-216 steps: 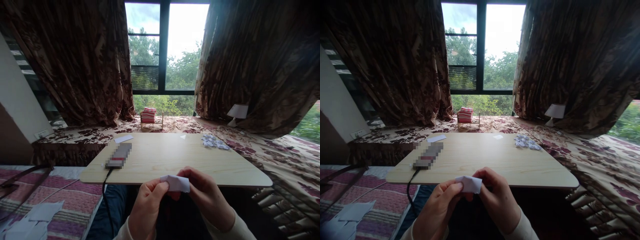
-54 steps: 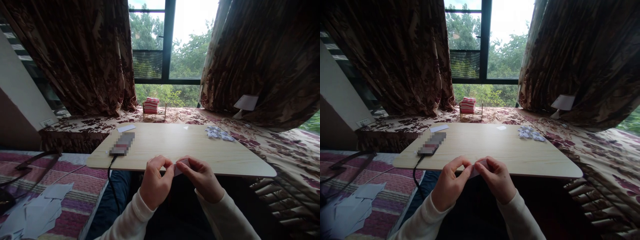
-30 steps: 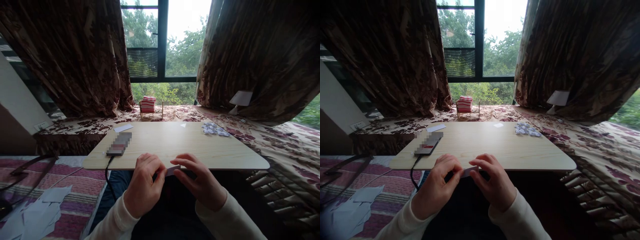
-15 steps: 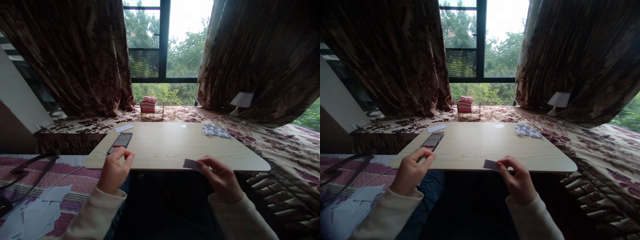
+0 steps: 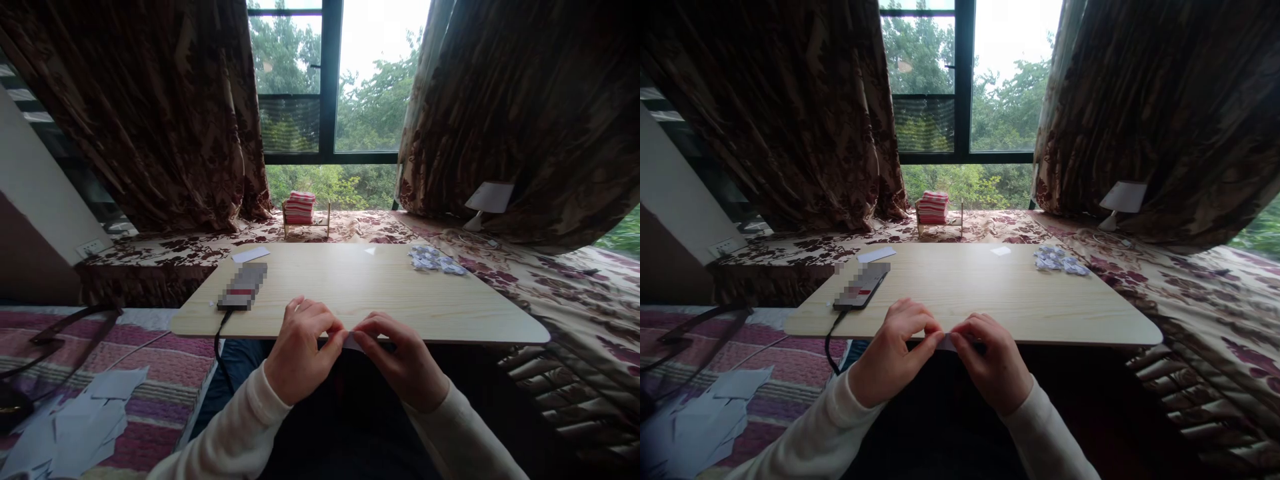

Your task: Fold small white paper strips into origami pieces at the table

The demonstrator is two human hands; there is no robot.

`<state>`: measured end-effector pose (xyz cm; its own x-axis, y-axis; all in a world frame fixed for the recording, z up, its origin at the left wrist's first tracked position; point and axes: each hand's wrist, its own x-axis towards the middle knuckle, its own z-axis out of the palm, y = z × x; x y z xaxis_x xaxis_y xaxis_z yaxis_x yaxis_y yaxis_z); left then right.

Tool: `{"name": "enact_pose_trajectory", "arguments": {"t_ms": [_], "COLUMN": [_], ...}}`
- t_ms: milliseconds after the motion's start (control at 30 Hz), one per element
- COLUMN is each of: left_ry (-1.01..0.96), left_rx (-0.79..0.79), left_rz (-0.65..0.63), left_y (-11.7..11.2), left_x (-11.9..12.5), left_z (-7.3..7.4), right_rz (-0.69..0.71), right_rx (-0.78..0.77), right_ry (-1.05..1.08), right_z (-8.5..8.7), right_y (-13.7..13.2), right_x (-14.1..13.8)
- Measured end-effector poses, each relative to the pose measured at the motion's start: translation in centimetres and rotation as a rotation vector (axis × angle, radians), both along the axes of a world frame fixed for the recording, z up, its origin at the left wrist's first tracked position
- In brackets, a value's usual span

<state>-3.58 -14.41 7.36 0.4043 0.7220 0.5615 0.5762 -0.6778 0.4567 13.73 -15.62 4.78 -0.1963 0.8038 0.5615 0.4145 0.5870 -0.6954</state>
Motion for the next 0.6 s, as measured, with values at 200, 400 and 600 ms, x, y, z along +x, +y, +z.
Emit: {"name": "enact_pose_trajectory", "arguments": {"t_ms": [200, 400, 600], "left_ry": [-0.030, -0.081, -0.070], "left_rx": [-0.061, -0.040, 0.021], "left_rz": [0.002, 0.010, 0.027], "left_y": [-0.5, -0.5, -0.9], "left_x": [0.3, 0.5, 0.4], "left_z": [-0.5, -0.7, -1.2], "right_rz": [0.004, -0.019, 0.005], "right_rx": [0.012, 0.012, -0.036], "right_ry": [0.026, 0.062, 0.105], "right_z": [-0.9, -1.1, -1.0], "right_y": [0.1, 0.2, 0.3], "right_x": [-0.3, -0.8, -1.0]}}
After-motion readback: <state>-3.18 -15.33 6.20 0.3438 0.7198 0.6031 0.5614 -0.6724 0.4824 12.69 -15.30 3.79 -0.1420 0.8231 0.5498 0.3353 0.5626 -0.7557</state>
